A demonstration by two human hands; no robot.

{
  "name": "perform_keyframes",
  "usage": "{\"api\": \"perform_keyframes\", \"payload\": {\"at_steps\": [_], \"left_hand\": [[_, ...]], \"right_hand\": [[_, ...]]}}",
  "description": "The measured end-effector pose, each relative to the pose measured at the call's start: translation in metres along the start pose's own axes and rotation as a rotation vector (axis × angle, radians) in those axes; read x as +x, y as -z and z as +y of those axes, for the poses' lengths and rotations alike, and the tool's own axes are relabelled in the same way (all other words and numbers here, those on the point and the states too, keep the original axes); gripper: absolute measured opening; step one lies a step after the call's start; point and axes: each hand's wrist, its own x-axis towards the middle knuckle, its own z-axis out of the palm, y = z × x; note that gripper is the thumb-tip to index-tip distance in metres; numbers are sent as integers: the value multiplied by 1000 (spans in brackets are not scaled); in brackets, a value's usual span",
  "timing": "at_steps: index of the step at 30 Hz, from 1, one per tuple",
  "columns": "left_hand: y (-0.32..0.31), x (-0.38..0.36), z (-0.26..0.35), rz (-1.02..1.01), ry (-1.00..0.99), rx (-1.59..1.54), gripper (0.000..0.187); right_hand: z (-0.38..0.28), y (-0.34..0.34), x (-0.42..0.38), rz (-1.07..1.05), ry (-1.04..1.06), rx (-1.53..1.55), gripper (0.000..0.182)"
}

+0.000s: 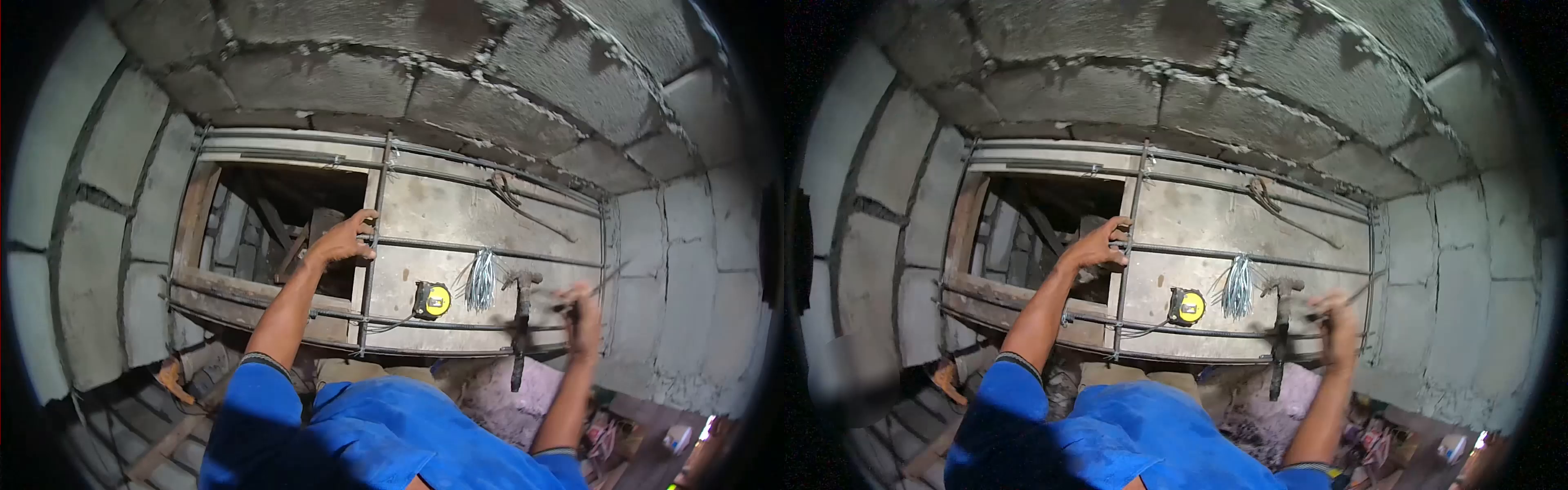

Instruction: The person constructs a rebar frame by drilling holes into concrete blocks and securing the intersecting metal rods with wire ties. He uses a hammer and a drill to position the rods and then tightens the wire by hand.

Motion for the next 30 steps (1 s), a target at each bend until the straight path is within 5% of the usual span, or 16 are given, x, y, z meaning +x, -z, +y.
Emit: {"api": "perform_keyframes", "payload": {"at_steps": [2,5,9,11,16,21,30], "left_hand": [[-1,-5,10,32,2,2,105],[3,-10,17,47,-26,116,112],[1,-11,15,67,27,126,119],[2,-6,13,75,-4,144,121],[0,-2,3,78,-24,155,124],[1,-7,15,80,-31,164,121],[0,-5,12,124,-8,199,117]], "right_hand": [[28,-68,-24,-124,-340,-107,35],[54,-132,-18,-394,-398,-614,33],[-23,-176,-7,-602,-163,-584,43],[-3,-169,-11,-565,77,-902,37],[-25,-212,-12,-512,207,-988,35],[-29,-269,13,-759,574,-1040,42],[-20,-284,38,-879,842,-1424,51]]}}
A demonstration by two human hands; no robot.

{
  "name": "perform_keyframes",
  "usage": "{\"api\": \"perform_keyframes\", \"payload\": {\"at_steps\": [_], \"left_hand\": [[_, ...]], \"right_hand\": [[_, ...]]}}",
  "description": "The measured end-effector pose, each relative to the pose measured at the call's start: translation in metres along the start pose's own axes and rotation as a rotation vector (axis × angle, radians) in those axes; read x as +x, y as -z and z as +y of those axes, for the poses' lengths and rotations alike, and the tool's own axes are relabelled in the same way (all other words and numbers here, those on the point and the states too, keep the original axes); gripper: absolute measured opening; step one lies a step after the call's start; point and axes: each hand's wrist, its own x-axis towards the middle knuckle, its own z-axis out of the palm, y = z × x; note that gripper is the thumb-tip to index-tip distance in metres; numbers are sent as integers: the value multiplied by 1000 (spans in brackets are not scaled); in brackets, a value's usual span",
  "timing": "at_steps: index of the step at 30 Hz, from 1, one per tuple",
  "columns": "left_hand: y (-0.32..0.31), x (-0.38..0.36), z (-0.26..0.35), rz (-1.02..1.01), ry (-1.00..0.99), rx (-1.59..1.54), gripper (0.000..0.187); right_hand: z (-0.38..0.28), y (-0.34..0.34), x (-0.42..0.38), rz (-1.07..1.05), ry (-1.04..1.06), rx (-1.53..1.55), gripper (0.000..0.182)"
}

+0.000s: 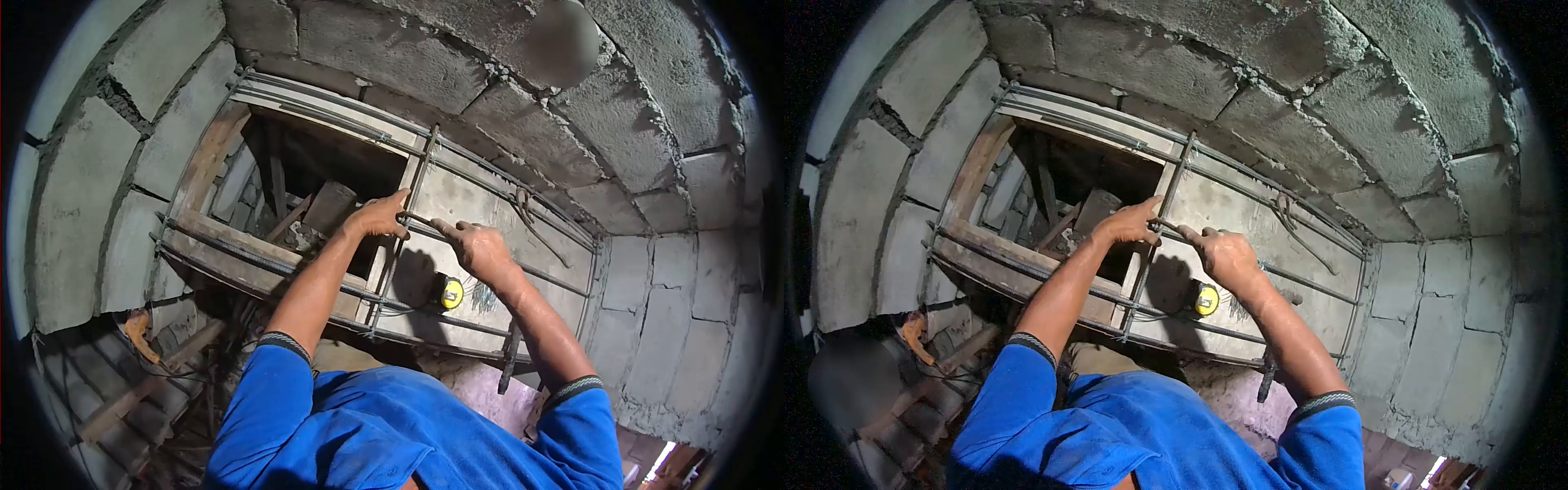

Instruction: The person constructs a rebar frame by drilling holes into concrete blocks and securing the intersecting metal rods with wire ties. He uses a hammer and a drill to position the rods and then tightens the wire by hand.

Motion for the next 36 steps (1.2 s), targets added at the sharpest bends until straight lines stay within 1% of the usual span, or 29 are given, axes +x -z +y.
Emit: {"api": "perform_keyframes", "payload": {"at_steps": [1,2,3,5,6,7,8,9,10,12,13,14,15,17,18,19,20,21,22,23,24,25,27,29,31,32,34,35,36], "left_hand": [[1,-1,1,-12,-4,-12,114],[2,-3,1,-25,-7,-24,112],[2,-4,2,-26,-4,-25,112],[3,-4,4,-35,7,-40,105],[3,-4,5,-36,8,-40,105],[3,-4,5,-21,8,-24,99],[3,-6,6,-9,9,-9,94],[3,-7,6,-14,11,-10,94],[4,-7,7,-7,11,-4,89],[1,-8,4,30,-7,-25,78],[0,-7,1,23,-13,-24,78],[-1,-6,-1,32,-22,-74,77],[-1,-7,-2,43,-31,-125,76],[-3,-12,-3,50,-46,-169,71],[-4,-13,-2,34,-66,-165,69],[-1,-12,0,22,-91,-159,67],[-1,-11,-2,25,-112,-138,61],[-4,-14,-2,28,-118,-142,61],[-3,-14,-1,35,-133,-72,58],[-1,-14,0,42,-144,0,56],[-2,-13,0,30,-131,57,48],[0,-10,-2,29,-130,59,48],[-3,-3,-10,-68,-117,-42,43],[-6,1,-17,-64,-124,-36,42],[-6,2,-16,-53,-149,-7,41],[-4,-2,-11,-28,-162,-7,39],[-6,-2,-11,-4,-156,-15,38],[-8,-2,-13,24,-147,-29,38],[-11,-1,-16,20,-143,-28,38]], "right_hand": [[3,1,-1,-15,36,-25,52],[9,-1,-3,30,94,-40,53],[13,-2,-6,28,94,-37,53],[17,-1,-9,47,69,-56,55],[14,1,-10,-2,7,22,54],[8,1,-8,-3,8,24,54],[-3,2,-6,-20,-70,42,53],[-11,3,-4,-37,-151,60,53],[-13,5,0,41,-108,44,46],[-16,10,10,-16,-140,56,41],[-14,13,16,-68,-163,65,37],[-7,11,23,-53,-187,134,29],[3,7,29,36,-142,147,29],[23,21,34,-254,-575,710,31],[35,22,30,-325,-673,808,34],[47,11,19,-339,-702,843,33],[57,-7,9,-335,-789,1045,33],[62,-27,-5,-336,-874,1251,34],[64,-40,-15,-365,-890,1260,35],[61,-47,-23,-344,-882,1369,38],[51,-37,-23,-336,-862,1316,40],[43,-25,-24,-330,-845,1266,42],[43,-7,-21,-261,-805,1147,46],[55,7,-11,-56,-744,1314,35],[44,36,2,8,-753,1464,27],[42,35,10,16,-754,1469,27],[40,28,27,149,-542,1718,27],[41,29,34,141,-357,1769,31],[41,29,43,166,-320,1717,33]]}}
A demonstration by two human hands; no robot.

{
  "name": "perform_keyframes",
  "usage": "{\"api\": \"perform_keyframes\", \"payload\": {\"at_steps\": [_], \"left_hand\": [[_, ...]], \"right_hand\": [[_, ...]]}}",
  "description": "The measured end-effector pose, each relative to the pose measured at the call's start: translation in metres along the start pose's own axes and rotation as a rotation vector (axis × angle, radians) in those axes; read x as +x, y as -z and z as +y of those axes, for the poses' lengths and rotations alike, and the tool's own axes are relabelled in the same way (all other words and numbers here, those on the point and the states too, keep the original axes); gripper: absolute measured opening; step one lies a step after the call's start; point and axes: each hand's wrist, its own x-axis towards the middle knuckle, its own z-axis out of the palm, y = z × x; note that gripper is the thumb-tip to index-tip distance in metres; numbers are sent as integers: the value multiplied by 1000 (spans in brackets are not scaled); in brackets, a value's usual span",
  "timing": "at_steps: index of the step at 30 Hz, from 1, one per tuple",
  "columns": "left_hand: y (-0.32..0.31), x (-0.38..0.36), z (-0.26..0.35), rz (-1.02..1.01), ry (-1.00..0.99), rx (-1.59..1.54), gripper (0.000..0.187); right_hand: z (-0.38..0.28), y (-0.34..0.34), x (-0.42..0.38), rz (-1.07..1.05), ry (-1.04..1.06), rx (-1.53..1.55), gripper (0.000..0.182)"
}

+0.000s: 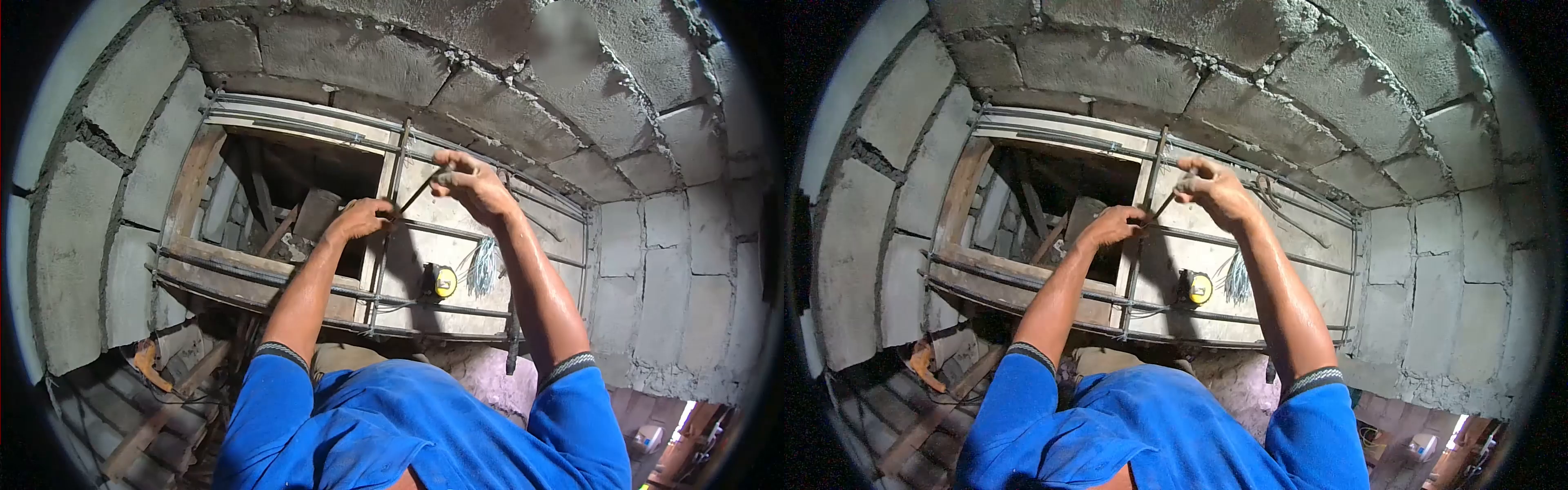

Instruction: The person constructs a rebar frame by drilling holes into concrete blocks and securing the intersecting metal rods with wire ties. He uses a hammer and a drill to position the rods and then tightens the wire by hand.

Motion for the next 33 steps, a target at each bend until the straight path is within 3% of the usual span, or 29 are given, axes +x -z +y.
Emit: {"api": "perform_keyframes", "payload": {"at_steps": [2,3,5,6,8,9,10,12,13,15,17,19,21,23,26,30,33], "left_hand": [[-7,2,-7,152,28,-75,40],[-10,4,-12,231,41,-111,42],[-9,10,-29,134,145,27,38],[-7,10,-31,32,245,164,35],[-5,8,-21,44,243,123,37],[-2,5,-12,57,235,82,41],[1,3,-3,50,239,85,41],[5,-5,9,113,25,-202,39],[4,-4,8,161,-32,-143,38],[9,-4,15,145,63,-184,39],[7,-1,8,143,81,-251,40],[7,1,6,132,104,-313,40],[4,-1,9,154,104,-382,35],[8,-4,19,136,97,-298,31],[14,0,21,103,22,-117,25],[20,-2,35,52,115,-54,27],[17,2,24,35,83,-139,27]], "right_hand": [[-2,-8,19,13,55,-204,36],[-6,-16,26,79,89,-468,30],[-18,-31,38,99,342,-1101,33],[-18,-39,45,96,339,-1097,33],[-19,-48,59,268,311,-1421,46],[-13,-40,68,268,306,-1416,46],[-2,-25,78,430,245,-1389,51],[23,11,81,645,147,-1328,55],[29,37,76,703,116,-1297,55],[42,75,41,547,-361,-818,62],[88,98,0,655,-342,-738,57],[129,92,-50,631,-362,-112,49],[161,70,-95,580,-332,-79,36],[187,47,-125,565,-297,-368,35],[161,29,-129,472,-30,-885,32],[94,25,-111,84,-229,-1175,45],[96,19,-91,-198,-279,-1193,54]]}}
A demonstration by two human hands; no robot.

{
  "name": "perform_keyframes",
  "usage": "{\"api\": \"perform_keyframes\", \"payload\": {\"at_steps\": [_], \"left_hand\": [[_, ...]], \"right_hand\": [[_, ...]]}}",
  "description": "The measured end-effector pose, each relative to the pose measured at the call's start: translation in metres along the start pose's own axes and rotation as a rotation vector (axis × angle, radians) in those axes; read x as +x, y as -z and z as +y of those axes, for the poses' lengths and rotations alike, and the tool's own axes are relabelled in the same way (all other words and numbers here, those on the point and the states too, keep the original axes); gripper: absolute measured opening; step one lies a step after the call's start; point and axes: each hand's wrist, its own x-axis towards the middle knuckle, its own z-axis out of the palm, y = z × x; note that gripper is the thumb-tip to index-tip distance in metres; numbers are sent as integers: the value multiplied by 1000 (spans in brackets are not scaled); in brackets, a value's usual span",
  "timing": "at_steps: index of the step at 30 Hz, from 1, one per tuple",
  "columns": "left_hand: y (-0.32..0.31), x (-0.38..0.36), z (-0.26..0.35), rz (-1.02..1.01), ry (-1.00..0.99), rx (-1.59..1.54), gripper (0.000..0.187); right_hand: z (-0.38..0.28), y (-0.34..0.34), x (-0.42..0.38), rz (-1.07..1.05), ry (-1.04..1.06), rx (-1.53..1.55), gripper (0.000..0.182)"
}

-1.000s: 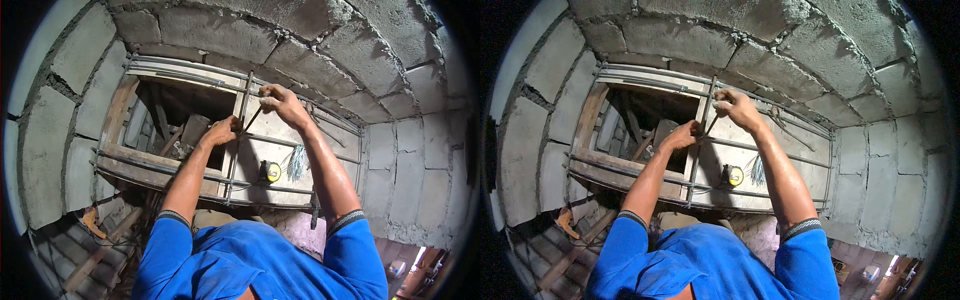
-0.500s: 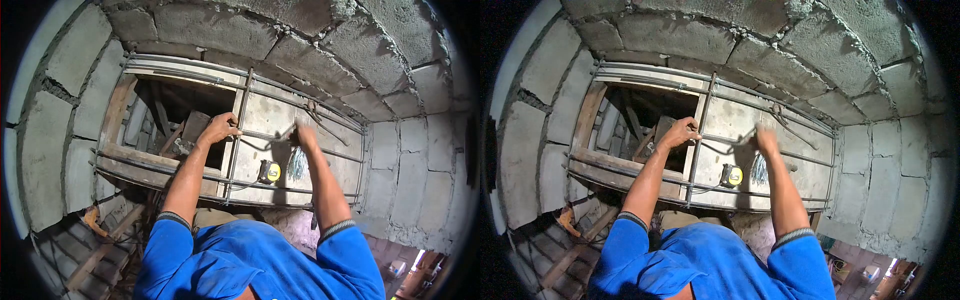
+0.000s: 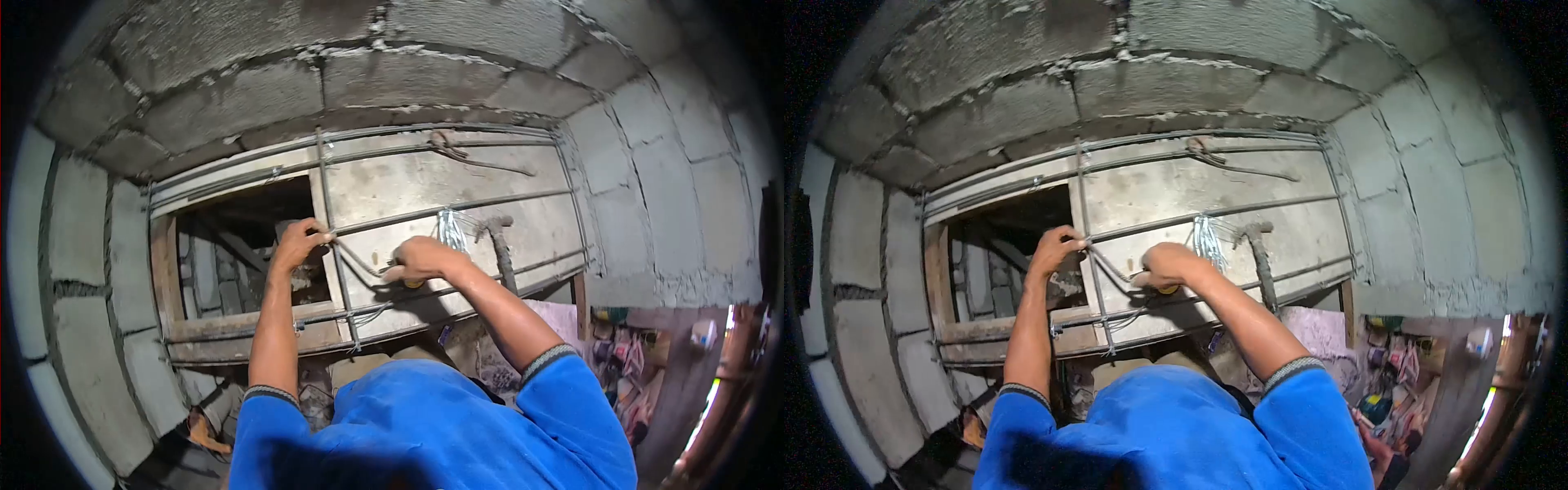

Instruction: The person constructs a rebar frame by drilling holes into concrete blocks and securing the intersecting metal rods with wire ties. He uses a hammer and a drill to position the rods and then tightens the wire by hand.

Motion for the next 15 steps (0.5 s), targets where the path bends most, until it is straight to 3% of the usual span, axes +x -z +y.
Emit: {"api": "perform_keyframes", "payload": {"at_steps": [4,5,6,8,10,12,14,15], "left_hand": [[1,3,-2,2,49,-17,27],[1,4,-3,23,47,9,27],[2,6,-4,35,51,13,27],[0,9,-5,49,79,8,26],[0,9,4,49,100,19,30],[2,5,7,61,29,-84,34],[2,-6,3,210,-23,-552,49],[10,-18,5,309,-2,-645,50]], "right_hand": [[-33,-19,15,-227,18,208,59],[-29,-51,25,-136,109,172,57],[-42,-64,21,-78,67,230,55],[-63,-106,28,175,109,462,49],[-112,-96,25,151,-28,851,40],[-152,-107,43,260,-114,1223,33],[-182,-107,62,263,-107,1704,29],[-193,-101,70,252,-104,1700,29]]}}
